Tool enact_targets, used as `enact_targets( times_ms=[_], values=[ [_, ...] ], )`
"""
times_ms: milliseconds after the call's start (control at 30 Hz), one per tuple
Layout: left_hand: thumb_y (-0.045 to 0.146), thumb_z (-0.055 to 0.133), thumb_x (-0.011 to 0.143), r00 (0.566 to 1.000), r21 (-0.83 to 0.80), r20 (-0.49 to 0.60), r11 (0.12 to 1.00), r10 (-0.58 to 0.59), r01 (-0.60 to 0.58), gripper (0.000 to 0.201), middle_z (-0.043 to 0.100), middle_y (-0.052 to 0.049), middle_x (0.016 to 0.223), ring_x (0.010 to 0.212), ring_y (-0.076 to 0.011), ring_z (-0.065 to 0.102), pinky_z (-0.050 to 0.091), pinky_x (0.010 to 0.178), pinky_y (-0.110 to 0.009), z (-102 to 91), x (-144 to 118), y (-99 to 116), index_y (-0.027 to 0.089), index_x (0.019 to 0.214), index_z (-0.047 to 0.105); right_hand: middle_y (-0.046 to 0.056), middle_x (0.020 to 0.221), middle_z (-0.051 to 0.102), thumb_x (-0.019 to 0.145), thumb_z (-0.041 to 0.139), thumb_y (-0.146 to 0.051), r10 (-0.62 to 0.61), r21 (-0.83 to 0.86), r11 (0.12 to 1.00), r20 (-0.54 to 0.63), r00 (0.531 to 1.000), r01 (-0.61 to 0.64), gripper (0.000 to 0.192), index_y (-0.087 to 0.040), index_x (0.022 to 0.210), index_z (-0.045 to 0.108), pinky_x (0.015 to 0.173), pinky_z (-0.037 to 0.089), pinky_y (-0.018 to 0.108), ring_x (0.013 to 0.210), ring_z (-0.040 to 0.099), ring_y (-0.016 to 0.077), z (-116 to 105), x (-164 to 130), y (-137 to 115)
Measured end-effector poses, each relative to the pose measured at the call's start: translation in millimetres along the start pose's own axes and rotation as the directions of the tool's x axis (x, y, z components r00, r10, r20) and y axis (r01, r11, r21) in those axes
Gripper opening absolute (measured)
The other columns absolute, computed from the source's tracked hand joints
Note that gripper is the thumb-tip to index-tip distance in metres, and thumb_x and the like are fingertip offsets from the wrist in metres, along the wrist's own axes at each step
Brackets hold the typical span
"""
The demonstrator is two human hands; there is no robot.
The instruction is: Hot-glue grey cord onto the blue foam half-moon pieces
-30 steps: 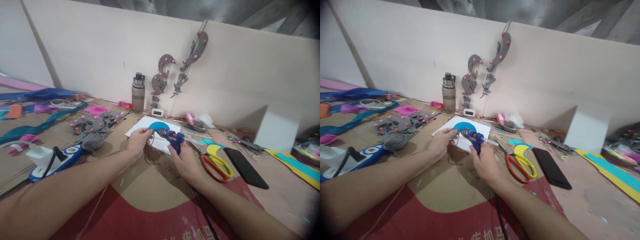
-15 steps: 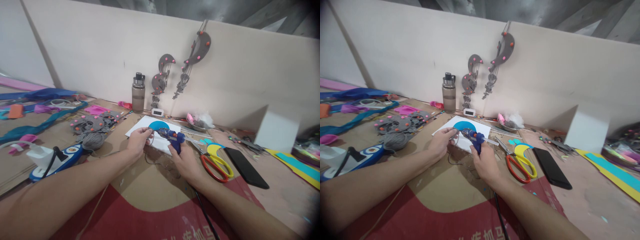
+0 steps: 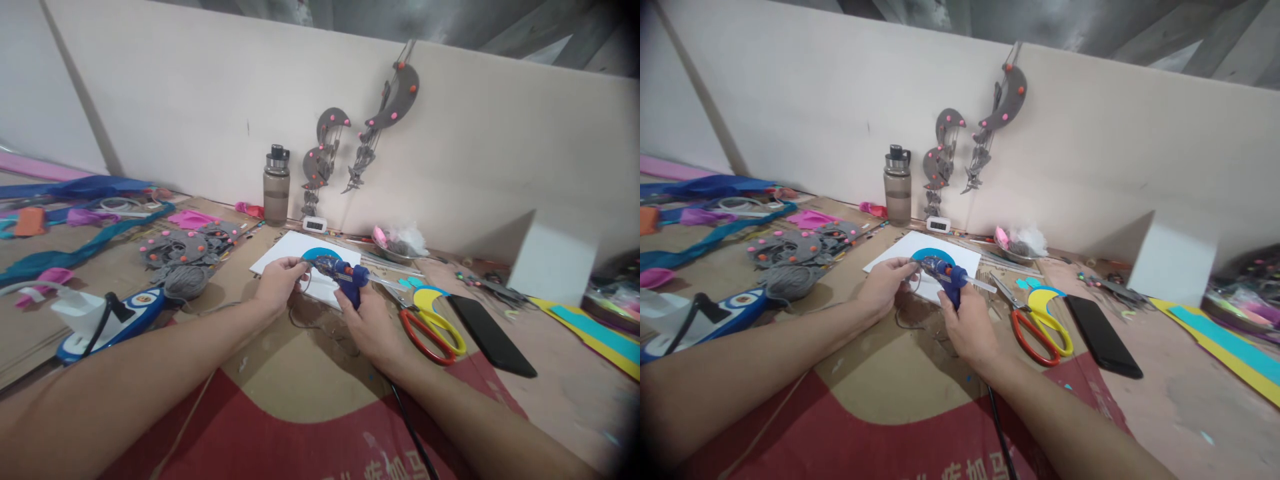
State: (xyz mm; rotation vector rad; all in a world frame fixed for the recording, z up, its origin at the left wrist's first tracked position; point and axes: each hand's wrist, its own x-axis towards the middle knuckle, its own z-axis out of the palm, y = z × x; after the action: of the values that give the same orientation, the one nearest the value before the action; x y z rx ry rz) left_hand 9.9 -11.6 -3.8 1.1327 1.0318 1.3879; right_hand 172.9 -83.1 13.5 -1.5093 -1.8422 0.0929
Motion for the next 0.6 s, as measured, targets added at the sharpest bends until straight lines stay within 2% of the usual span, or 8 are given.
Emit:
enact_targets(
  times_ms=[233, 467, 600],
  values=[
    [0.035, 0.064, 0.067, 0.999, 0.118, 0.029, 0.993, 0.018, -0.022, 0.021, 0.058, 0.0, 0.056, 0.037, -0.0056, 0.04, 0.026, 0.038, -0.02, 0.3, -1.6, 0.7, 0.014, 0.069, 0.062, 0.011, 0.095, 0.066, 0.086, 0.045, -0.035, -0.01, 0.034, 0.999, -0.01, 1.0, 0.01, 0.034, -0.015, 0.113, 0.055, 0.074, 0.045, 0.031, 0.085, 0.061, 0.0226, 0.8, -0.1, -0.4],
    [0.034, 0.064, 0.068, 0.998, 0.129, 0.056, 0.992, -0.004, -0.003, 0.02, 0.059, -0.001, 0.057, 0.037, -0.0054, 0.04, 0.026, 0.038, -0.019, 1.2, -5.0, 2.0, 0.014, 0.071, 0.062, 0.011, 0.098, 0.066, 0.086, 0.046, -0.036, 0.008, 0.147, 0.989, -0.057, 0.998, 0.0, 0.034, -0.015, 0.11, 0.057, 0.077, 0.045, 0.033, 0.085, 0.06, 0.0216, -2.5, -0.2, -2.1],
    [0.038, 0.066, 0.067, 0.997, 0.073, 0.055, 0.996, -0.052, 0.048, 0.026, 0.06, -0.001, 0.06, 0.037, -0.0049, 0.039, 0.024, 0.037, -0.019, 1.7, -5.7, 4.7, 0.014, 0.075, 0.063, 0.007, 0.078, 0.064, 0.086, 0.044, -0.046, 0.099, 0.214, 0.975, -0.141, 0.985, -0.067, 0.038, -0.014, 0.098, 0.061, 0.067, 0.045, 0.03, 0.07, 0.057, 0.0181, -7.0, 4.3, 2.2]
  ],
)
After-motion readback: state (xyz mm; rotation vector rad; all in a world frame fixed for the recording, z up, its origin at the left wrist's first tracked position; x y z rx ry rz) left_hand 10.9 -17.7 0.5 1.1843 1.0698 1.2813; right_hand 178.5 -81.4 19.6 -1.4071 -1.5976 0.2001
